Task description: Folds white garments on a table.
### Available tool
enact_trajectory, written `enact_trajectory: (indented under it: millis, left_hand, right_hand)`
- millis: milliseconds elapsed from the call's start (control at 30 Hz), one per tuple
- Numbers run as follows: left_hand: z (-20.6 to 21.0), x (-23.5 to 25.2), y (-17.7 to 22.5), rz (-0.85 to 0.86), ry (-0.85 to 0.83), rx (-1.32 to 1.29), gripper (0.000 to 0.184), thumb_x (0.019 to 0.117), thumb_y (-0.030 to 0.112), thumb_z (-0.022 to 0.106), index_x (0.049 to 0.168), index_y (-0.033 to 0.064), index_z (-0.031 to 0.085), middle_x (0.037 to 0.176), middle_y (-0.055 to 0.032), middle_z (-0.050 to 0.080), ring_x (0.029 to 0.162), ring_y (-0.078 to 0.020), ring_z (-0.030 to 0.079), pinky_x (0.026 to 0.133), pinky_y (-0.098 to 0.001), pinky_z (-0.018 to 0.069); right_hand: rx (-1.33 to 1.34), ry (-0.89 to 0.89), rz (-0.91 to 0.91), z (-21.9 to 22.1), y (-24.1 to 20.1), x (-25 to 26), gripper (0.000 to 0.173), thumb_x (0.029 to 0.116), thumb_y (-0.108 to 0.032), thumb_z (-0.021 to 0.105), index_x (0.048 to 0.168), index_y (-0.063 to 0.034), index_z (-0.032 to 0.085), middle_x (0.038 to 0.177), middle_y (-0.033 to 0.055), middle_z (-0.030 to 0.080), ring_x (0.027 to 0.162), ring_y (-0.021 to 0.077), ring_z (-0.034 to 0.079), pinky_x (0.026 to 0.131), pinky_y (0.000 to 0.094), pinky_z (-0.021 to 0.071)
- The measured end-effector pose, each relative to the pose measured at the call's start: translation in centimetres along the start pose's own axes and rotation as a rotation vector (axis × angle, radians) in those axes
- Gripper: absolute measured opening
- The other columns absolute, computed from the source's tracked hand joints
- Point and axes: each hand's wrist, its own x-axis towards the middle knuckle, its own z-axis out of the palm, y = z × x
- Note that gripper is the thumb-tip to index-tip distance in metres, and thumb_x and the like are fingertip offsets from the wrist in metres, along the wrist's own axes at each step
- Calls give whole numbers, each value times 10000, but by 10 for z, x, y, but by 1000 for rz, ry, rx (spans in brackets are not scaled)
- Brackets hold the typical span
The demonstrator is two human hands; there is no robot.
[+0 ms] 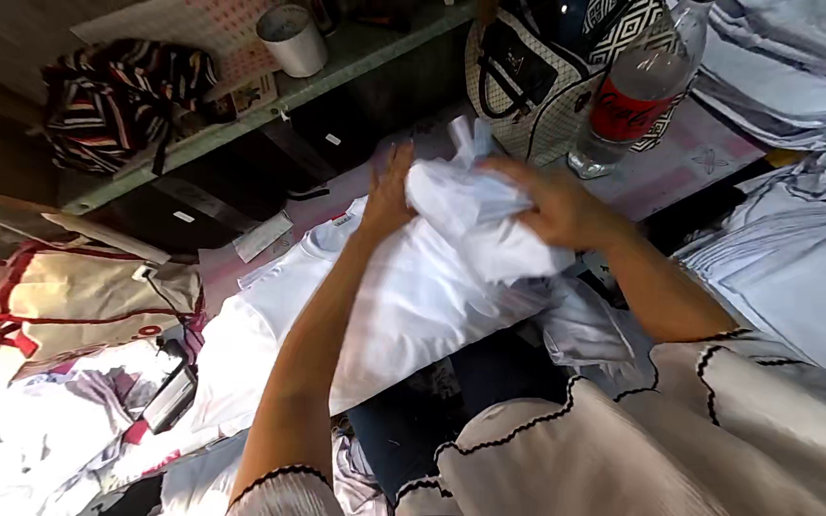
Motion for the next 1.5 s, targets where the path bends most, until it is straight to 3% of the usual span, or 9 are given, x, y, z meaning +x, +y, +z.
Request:
enact_trajectory:
  millis: [100,233,500,700,833,967,1133,1300,1500]
  left_hand:
    - [-58,29,-3,167,-447,-190,483,895,120,663,1363,0,634,1520,-145,533,1456,-319,443,1214,-556,297]
    - [-84,28,17,181,-857,-318,184,831,49,671,1013,49,690,898,-33,697,815,-105,649,761,-332,546]
    - [-163,-56,75,-183,-334,-511,934,753,-9,787,1579,164,385,1196,-6,733,913,-10,715,815,-192,603]
    - [-171,-28,101,113,-394,-381,942,835,32,739,1635,142,254,1584,-23,462,1209,3,603,963,-193,533]
    - [-161,20,78,-34,-225,-342,828,893,-4,722,1610,148,338,1050,-74,721,725,-59,645,688,-219,562]
    - [-119,27,36,-434,104,156,673,905,0,637,1545,113,460,1303,-191,672,1201,-370,645,1034,-567,481]
    - [-77,-151,65,-429,523,-37,352,1001,46,568,1339,0,654,1315,-145,690,1265,-281,626,1136,-486,426]
    - [-5,-373,78,-1396,888,93,452,1064,293,522,1160,-143,596,1160,-333,621,1093,-459,629,957,-595,507]
    - [43,-416,62,-1407,960,-661,508,1052,353,565,1270,-106,578,1135,-294,656,1061,-365,651,966,-547,510]
  right_hand:
    - [16,-74,-467,22,-59,-1,337,992,-24,538,1293,-90,675,990,77,739,824,198,696,713,347,566]
    - [186,-111,-572,11,-69,-8,322,1042,-40,460,1310,-79,634,1006,113,731,852,226,685,737,338,545]
    - [132,323,433,-36,22,4,694,902,-98,729,1523,-54,421,1285,79,675,1074,133,689,929,347,581]
    - [571,-130,276,69,4,25,424,1092,-116,349,1445,54,511,1435,104,593,1320,76,543,1124,265,430]
    - [1219,-135,909,130,12,6,379,1125,-337,259,1081,-196,608,863,-68,706,777,8,673,677,221,583]
    - [1101,-68,1181,160,67,-3,376,1130,-372,295,1227,-135,570,956,14,650,851,89,639,721,304,563]
    - [1020,-10,1130,144,75,15,678,1068,-637,203,1418,-125,475,1200,25,661,1068,123,652,907,347,563]
    - [558,-17,975,168,42,37,617,941,-314,741,1444,-42,511,1325,138,636,1170,179,635,1010,381,526]
    - [568,69,876,143,46,44,497,944,-149,711,1372,-6,502,1147,68,669,977,82,681,881,296,586]
